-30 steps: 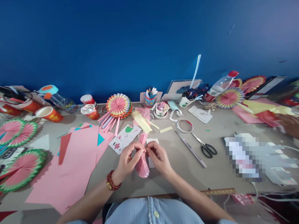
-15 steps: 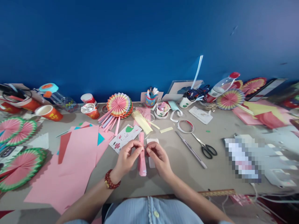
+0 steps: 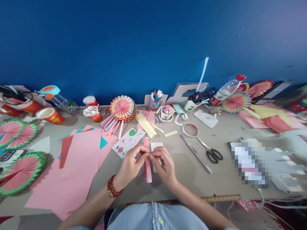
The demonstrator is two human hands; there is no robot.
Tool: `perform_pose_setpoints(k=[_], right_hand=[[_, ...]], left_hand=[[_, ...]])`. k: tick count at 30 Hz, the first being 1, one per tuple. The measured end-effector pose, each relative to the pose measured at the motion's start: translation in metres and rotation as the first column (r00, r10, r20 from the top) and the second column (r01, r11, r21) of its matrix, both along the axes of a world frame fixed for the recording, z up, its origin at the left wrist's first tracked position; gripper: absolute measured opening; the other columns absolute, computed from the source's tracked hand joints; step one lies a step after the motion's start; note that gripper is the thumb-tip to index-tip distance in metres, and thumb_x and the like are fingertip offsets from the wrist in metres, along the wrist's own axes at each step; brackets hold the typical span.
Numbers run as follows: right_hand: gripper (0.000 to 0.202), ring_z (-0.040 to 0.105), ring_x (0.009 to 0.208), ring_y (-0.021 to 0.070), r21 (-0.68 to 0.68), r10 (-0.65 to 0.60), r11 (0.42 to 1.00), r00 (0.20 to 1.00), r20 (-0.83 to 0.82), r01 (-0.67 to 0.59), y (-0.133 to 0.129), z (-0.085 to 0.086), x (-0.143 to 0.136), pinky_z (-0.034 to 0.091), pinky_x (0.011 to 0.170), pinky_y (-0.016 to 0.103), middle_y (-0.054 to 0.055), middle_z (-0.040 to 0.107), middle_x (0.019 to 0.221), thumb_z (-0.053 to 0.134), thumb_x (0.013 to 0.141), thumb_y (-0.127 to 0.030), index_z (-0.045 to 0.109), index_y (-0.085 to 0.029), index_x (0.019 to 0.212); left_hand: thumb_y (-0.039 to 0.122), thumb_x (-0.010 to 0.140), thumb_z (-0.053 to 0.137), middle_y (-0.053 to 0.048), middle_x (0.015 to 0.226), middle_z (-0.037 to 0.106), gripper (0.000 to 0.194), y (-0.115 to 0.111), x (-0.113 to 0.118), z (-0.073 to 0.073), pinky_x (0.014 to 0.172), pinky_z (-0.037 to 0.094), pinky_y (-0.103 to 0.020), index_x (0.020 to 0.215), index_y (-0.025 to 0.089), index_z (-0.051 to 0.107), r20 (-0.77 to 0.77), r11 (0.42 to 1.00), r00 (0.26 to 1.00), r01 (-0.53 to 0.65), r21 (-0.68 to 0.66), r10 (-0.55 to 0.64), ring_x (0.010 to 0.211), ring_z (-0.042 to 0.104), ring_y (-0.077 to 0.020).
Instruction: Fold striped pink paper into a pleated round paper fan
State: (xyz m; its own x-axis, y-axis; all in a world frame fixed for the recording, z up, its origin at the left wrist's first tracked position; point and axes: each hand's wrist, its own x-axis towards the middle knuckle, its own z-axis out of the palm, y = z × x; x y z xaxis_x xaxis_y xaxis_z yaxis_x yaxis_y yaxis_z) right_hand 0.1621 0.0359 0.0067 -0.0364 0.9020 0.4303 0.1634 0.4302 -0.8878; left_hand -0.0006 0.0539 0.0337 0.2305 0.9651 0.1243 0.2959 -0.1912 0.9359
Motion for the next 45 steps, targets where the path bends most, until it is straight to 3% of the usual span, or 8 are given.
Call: perform_pose_setpoints(k=[4,9,18,25,27,31,37,45], right_hand=[[0.010,0.057,0.082,0.0169,0.050,-0.025,0.998,0.999,0.034,0.023,0.001,0.005,0.002,0.046,0.072,0.030,0.003,0.057,0.086,0.060,0.089,-0.011,0.061,-0.021,0.087],[0.010,0.058,0.080,0.0173,0.048,0.030,0.998,0.998,0.050,-0.032,0.006,0.012,0.005,0.046,0.069,0.030,0.003,0.058,0.083,0.060,0.090,-0.012,0.059,-0.021,0.085],[0.010,0.057,0.080,0.0158,0.033,0.039,0.998,0.991,0.128,-0.044,0.010,0.021,0.007,0.047,0.066,0.026,0.004,0.056,0.088,0.061,0.087,-0.013,0.059,-0.020,0.081],[0.008,0.057,0.072,0.0138,-0.062,0.126,0.991,0.979,0.158,-0.118,0.015,0.031,0.011,0.047,0.062,0.024,0.004,0.059,0.086,0.062,0.085,-0.016,0.057,-0.020,0.079],[0.003,0.057,0.068,0.0130,-0.148,0.133,0.982,0.986,0.101,-0.117,0.014,0.033,0.013,0.048,0.061,0.024,0.003,0.060,0.085,0.058,0.088,-0.019,0.059,-0.021,0.089],[0.018,0.062,0.065,0.0130,-0.341,0.207,0.922,0.977,0.039,-0.182,0.007,0.036,0.014,0.049,0.058,0.023,-0.001,0.061,0.075,0.048,0.092,-0.017,0.055,-0.022,0.108],[0.018,0.065,0.077,0.0141,-0.233,0.159,0.965,0.973,0.167,-0.118,0.005,0.038,0.009,0.053,0.072,0.026,0.003,0.067,0.091,0.057,0.088,-0.018,0.055,-0.021,0.106],[0.021,0.058,0.067,0.0130,-0.230,0.177,0.965,0.957,0.228,-0.124,0.009,0.036,0.012,0.045,0.058,0.021,0.001,0.063,0.078,0.050,0.084,-0.010,0.060,-0.020,0.100]], left_hand=[[0.019,0.091,0.059,0.001,0.086,0.068,0.005,0.000,-0.003,0.001,0.077,0.048,-0.023,0.088,0.020,0.063,-0.056,0.999,0.998,0.036,0.004,-0.036,0.082,0.063,-0.0138],[0.016,0.090,0.061,0.003,0.082,0.067,0.007,0.002,-0.008,0.001,0.076,0.047,-0.022,0.085,0.020,0.063,-0.098,0.995,0.990,0.098,0.000,-0.097,0.078,0.062,-0.0123],[0.014,0.089,0.060,0.002,0.085,0.069,0.008,0.004,-0.012,0.009,0.077,0.047,-0.023,0.088,0.021,0.065,-0.129,0.993,0.985,0.116,0.028,-0.112,0.081,0.064,-0.0134],[0.012,0.086,0.059,0.002,0.082,0.066,0.010,0.001,-0.009,0.003,0.075,0.047,-0.023,0.086,0.020,0.064,-0.099,0.996,0.992,0.085,0.032,-0.081,0.077,0.061,-0.0129],[0.013,0.086,0.059,0.002,0.080,0.066,0.009,0.001,-0.008,0.005,0.075,0.047,-0.022,0.085,0.020,0.064,-0.062,0.998,0.996,0.067,0.015,-0.066,0.077,0.061,-0.0126],[0.020,0.089,0.061,0.001,0.080,0.067,0.007,0.004,-0.008,0.012,0.075,0.047,-0.022,0.082,0.019,0.064,0.030,0.996,0.997,0.068,-0.054,-0.067,0.077,0.062,-0.0132],[0.024,0.091,0.059,0.000,0.080,0.066,0.012,0.006,-0.006,0.013,0.075,0.047,-0.023,0.082,0.017,0.064,0.152,0.989,0.986,0.088,-0.119,-0.070,0.078,0.061,-0.0140],[0.031,0.094,0.056,-0.001,0.078,0.062,0.017,0.006,-0.009,0.011,0.074,0.050,-0.026,0.083,0.018,0.062,0.166,0.981,0.983,0.105,-0.161,-0.078,0.076,0.060,-0.0151]])
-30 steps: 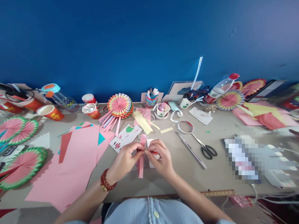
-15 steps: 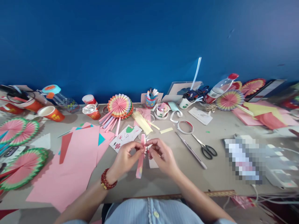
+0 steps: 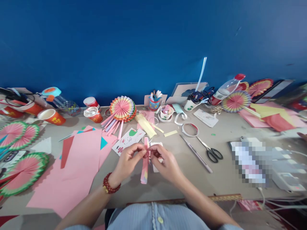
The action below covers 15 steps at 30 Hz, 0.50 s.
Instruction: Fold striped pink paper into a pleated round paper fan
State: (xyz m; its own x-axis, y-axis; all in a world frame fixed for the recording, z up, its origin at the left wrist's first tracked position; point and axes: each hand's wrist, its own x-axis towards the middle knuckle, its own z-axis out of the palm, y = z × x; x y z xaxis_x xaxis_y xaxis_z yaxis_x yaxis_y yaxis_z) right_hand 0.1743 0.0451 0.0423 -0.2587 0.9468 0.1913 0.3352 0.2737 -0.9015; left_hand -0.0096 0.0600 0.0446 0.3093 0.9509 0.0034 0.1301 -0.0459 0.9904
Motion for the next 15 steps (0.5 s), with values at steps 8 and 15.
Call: perform_pose_setpoints(k=[8,15], right_hand=[[0.019,0.057,0.063,0.0119,-0.018,0.005,1.000,1.000,0.021,-0.004,0.0016,0.0011,0.0027,0.041,0.054,0.020,0.000,0.063,0.076,0.052,0.083,-0.008,0.065,-0.020,0.089],[0.011,0.059,0.063,0.0128,0.002,0.008,1.000,0.998,0.067,-0.008,0.0022,0.0040,0.0019,0.044,0.057,0.022,0.001,0.065,0.073,0.059,0.085,-0.013,0.068,-0.019,0.086]], left_hand=[[0.029,0.096,0.051,0.000,0.081,0.060,0.017,0.0006,0.0006,-0.0017,0.073,0.049,-0.024,0.086,0.018,0.058,-0.040,0.998,0.999,0.013,0.064,-0.010,0.075,0.059,-0.0135],[0.028,0.098,0.048,0.000,0.081,0.058,0.016,-0.0027,0.0023,0.0005,0.073,0.047,-0.024,0.088,0.019,0.056,-0.080,0.995,0.997,0.019,0.103,-0.011,0.076,0.057,-0.0129]])
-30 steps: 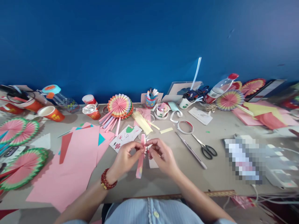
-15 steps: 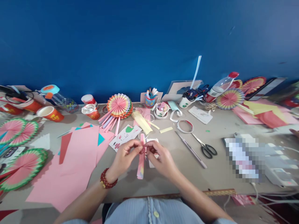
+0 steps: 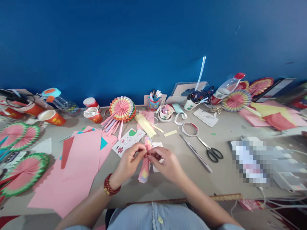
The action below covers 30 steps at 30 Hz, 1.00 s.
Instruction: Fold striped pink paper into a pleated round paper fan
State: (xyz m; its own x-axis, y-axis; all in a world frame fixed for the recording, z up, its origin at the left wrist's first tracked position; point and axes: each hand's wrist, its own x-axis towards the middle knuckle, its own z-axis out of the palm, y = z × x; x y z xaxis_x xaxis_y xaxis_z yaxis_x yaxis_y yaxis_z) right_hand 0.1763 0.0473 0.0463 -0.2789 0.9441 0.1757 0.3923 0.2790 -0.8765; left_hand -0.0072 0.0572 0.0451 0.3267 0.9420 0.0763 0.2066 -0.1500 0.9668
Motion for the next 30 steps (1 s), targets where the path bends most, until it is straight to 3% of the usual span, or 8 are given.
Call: perform_pose_setpoints(k=[5,11,19,25,30], right_hand=[[0.012,0.059,0.064,0.0140,0.111,-0.004,0.994,0.993,0.117,-0.009,-0.001,0.001,0.002,0.043,0.057,0.023,0.002,0.065,0.074,0.057,0.090,-0.015,0.067,-0.021,0.087],[0.014,0.062,0.069,0.0152,0.174,0.080,0.978,0.976,0.203,-0.116,0.006,0.004,0.008,0.044,0.064,0.025,0.003,0.068,0.080,0.055,0.093,-0.015,0.065,-0.020,0.085],[0.017,0.058,0.065,0.0156,0.294,0.075,0.940,0.946,0.315,-0.173,0.012,0.005,0.008,0.041,0.062,0.025,0.003,0.063,0.073,0.049,0.092,-0.013,0.058,-0.020,0.080],[0.015,0.049,0.058,0.0129,0.325,0.029,0.940,0.970,0.239,-0.108,0.012,0.001,0.005,0.036,0.058,0.024,0.000,0.057,0.066,0.054,0.085,-0.013,0.053,-0.021,0.072],[0.011,0.046,0.055,0.0109,0.176,0.060,0.982,0.997,0.055,-0.069,0.013,-0.004,0.004,0.036,0.054,0.021,-0.003,0.052,0.064,0.056,0.078,-0.013,0.054,-0.021,0.071]], left_hand=[[0.029,0.098,0.047,0.000,0.080,0.056,0.017,0.000,0.001,-0.001,0.072,0.046,-0.023,0.087,0.019,0.056,-0.039,0.999,0.999,-0.005,0.048,0.007,0.075,0.055,-0.0130],[0.027,0.099,0.045,0.000,0.083,0.058,0.016,-0.001,0.003,-0.003,0.074,0.048,-0.024,0.089,0.020,0.056,-0.080,0.995,0.997,0.015,0.098,-0.007,0.076,0.055,-0.0135],[0.024,0.097,0.046,-0.001,0.087,0.064,0.014,-0.001,0.005,0.002,0.075,0.049,-0.024,0.092,0.021,0.059,-0.131,0.990,0.991,-0.008,0.141,0.027,0.079,0.059,-0.0142],[0.028,0.097,0.048,-0.001,0.084,0.063,0.015,-0.001,0.006,0.000,0.074,0.048,-0.024,0.089,0.020,0.058,-0.093,0.997,0.995,-0.026,0.078,0.034,0.078,0.060,-0.0141],[0.031,0.096,0.050,-0.001,0.082,0.060,0.017,0.000,0.007,0.001,0.074,0.049,-0.025,0.087,0.018,0.058,0.006,1.000,1.000,-0.028,-0.014,0.028,0.076,0.058,-0.0141]])
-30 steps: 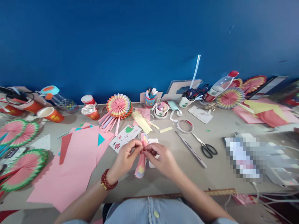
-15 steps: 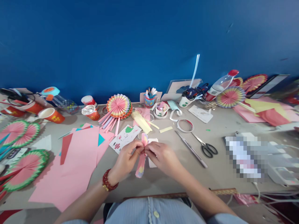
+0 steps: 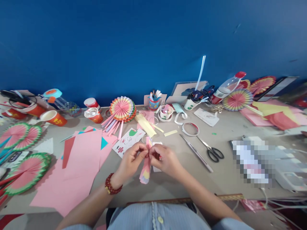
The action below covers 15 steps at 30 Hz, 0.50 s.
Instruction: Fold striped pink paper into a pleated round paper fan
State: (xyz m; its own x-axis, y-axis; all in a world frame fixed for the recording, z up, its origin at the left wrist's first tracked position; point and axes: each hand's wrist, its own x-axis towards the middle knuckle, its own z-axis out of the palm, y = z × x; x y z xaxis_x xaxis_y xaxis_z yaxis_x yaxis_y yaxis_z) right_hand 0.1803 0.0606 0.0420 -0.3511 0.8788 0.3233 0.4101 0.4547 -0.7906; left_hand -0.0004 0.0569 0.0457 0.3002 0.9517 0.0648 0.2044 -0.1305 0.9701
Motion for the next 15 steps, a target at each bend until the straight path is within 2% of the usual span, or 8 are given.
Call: perform_pose_setpoints(k=[5,10,13,15], right_hand=[[0.010,0.045,0.056,0.0102,-0.143,0.011,0.989,0.996,-0.085,-0.024,0.0025,-0.0066,0.0005,0.035,0.054,0.020,-0.004,0.051,0.062,0.056,0.072,-0.010,0.056,-0.020,0.070],[0.010,0.041,0.054,0.0082,-0.234,0.017,0.971,0.987,-0.160,-0.054,0.0045,-0.0095,0.0019,0.032,0.051,0.019,-0.006,0.049,0.061,0.055,0.070,-0.009,0.056,-0.019,0.070],[0.009,0.041,0.053,0.0080,-0.260,0.005,0.964,0.982,-0.186,-0.054,0.0052,-0.0093,0.0027,0.032,0.051,0.018,-0.006,0.051,0.061,0.054,0.071,-0.010,0.057,-0.018,0.070],[0.009,0.043,0.054,0.0083,-0.277,-0.002,0.959,0.981,-0.196,-0.053,0.0053,-0.0088,0.0029,0.032,0.051,0.018,-0.005,0.052,0.061,0.054,0.072,-0.010,0.057,-0.018,0.071]], left_hand=[[0.029,0.095,0.053,0.001,0.079,0.058,0.014,0.0008,-0.0009,0.0027,0.072,0.048,-0.024,0.087,0.018,0.057,0.086,0.996,0.996,0.017,-0.082,-0.010,0.074,0.057,-0.0125],[0.028,0.094,0.055,-0.001,0.088,0.061,0.010,0.0014,-0.0036,0.0008,0.077,0.050,-0.026,0.096,0.019,0.057,0.155,0.990,0.988,0.025,-0.141,-0.003,0.082,0.060,-0.0135],[0.025,0.091,0.060,-0.003,0.094,0.062,0.015,0.0003,-0.0060,-0.0017,0.082,0.051,-0.029,0.104,0.020,0.054,0.161,0.995,0.986,0.048,-0.090,-0.033,0.089,0.060,-0.0157],[0.022,0.089,0.062,-0.003,0.097,0.062,0.020,-0.0017,-0.0072,-0.0025,0.084,0.050,-0.030,0.108,0.021,0.053,0.092,0.999,0.995,0.044,-0.015,-0.043,0.089,0.060,-0.0158]])
